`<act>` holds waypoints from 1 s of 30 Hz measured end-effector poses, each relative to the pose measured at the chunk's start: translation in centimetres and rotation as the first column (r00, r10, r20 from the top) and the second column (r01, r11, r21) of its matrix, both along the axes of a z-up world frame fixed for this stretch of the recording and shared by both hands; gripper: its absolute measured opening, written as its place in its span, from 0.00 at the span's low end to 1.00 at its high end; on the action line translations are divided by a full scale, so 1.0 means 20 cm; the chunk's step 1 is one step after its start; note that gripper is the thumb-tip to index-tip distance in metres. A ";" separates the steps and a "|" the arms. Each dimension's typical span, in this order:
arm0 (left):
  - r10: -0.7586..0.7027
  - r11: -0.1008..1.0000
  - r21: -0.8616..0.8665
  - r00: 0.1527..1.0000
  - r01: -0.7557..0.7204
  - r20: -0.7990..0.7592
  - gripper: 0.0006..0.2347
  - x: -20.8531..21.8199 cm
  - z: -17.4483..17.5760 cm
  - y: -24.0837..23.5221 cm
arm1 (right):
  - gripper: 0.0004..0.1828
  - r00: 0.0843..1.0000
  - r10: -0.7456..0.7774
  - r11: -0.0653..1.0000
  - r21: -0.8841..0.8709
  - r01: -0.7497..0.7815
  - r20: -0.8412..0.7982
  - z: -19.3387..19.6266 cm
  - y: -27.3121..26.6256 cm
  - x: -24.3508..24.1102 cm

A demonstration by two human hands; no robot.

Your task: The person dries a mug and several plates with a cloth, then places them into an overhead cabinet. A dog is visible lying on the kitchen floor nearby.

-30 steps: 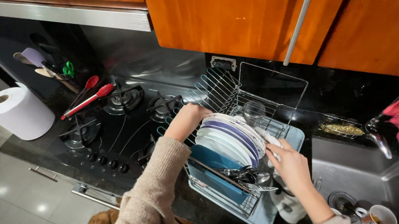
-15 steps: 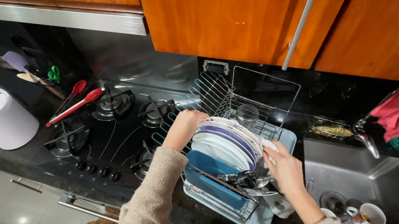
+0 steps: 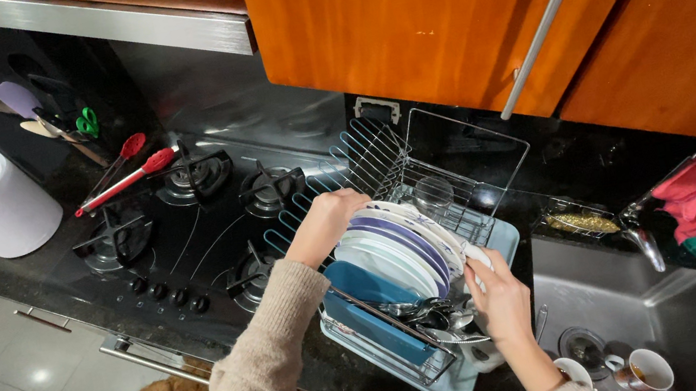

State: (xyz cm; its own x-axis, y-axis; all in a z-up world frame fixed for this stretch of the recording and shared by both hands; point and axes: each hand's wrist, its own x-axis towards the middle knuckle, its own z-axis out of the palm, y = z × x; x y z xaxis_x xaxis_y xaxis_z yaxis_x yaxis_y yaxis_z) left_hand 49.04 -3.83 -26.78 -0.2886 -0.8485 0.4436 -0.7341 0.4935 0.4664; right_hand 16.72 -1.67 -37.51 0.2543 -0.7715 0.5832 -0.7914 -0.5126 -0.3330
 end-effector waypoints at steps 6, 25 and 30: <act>-0.003 0.999 -0.032 0.999 0.002 -0.038 0.15 -0.02 -0.01 0.00 | 0.06 0.999 0.006 0.999 -0.033 -0.004 0.045 -0.02 0.01 0.00; 0.044 0.992 -0.125 0.993 -0.030 0.113 0.15 -0.07 0.01 -0.01 | 0.06 0.994 0.045 0.997 -0.070 -0.038 0.098 -0.03 0.05 0.01; 0.043 0.984 -0.174 0.994 -0.026 0.099 0.11 -0.09 0.04 0.00 | 0.07 0.991 0.032 0.997 -0.080 -0.022 0.126 -0.02 0.05 0.01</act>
State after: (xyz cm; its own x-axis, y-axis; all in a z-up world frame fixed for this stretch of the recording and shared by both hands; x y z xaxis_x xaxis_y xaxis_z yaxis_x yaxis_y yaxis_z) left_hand 47.28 -3.87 -26.08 -0.3115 -0.7722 0.5537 -0.7912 0.5335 0.2989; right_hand 16.82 -0.66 -37.95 0.1946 -0.7158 0.6707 -0.7306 -0.5620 -0.3879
